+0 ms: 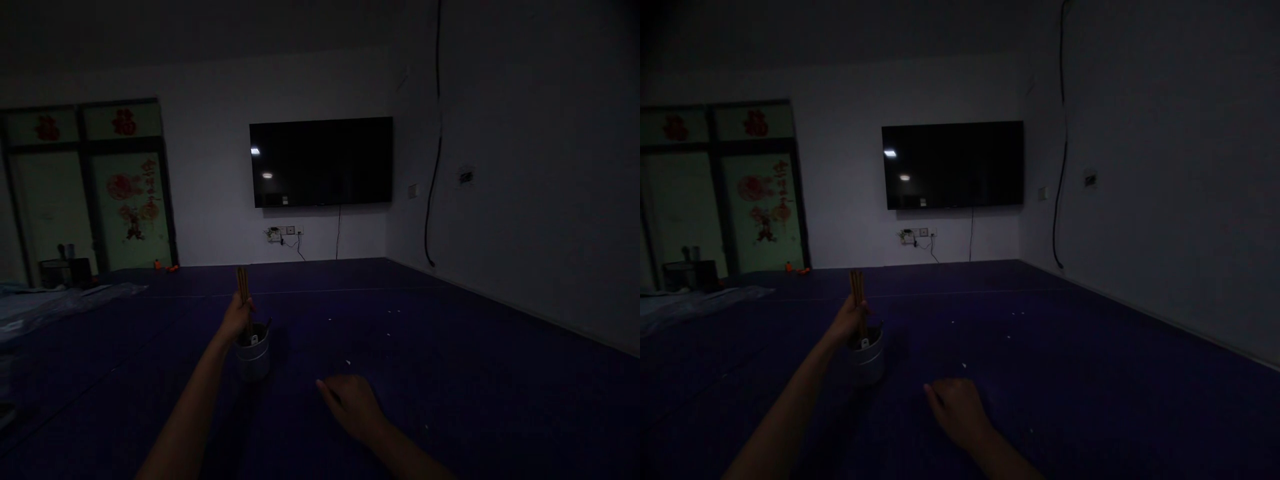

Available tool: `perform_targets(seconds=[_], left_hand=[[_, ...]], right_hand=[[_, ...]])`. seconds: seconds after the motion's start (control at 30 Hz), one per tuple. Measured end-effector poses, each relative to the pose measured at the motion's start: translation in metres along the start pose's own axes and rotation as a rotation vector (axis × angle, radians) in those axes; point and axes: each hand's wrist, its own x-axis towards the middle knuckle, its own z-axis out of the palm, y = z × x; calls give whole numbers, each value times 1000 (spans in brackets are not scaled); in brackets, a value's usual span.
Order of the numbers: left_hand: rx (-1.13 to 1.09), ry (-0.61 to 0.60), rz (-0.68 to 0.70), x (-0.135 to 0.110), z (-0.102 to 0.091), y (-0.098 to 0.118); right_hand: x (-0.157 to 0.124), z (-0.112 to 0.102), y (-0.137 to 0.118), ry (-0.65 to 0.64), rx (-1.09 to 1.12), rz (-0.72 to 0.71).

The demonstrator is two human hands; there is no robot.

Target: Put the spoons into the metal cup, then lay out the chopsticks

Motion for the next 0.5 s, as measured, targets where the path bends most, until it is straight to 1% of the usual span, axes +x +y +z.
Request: perform_targets(seconds=[0.13,0.23,0.33,0.4,0.43,0.47,0.5], left_hand=[[-18,105,92,-1,-18,21],[-135,285,306,-5,-34,49],[-284,375,552,-19,-46,89],[-390,414,723,-36,-45,117],[-415,399,783,-47,-41,128],[-420,375,793,-59,-36,138],[-392,333,762,-71,-27,144]], right_hand=[[0,-1,-1,10,-21,-16],[0,-2,-3,13,-9,-4],[1,-2,-4,3,-15,20],[1,-2,-5,-5,-30,19],[1,-1,-5,-5,-39,11],[1,-2,-6,-5,-48,-1],[1,-2,-6,-4,-57,-10]])
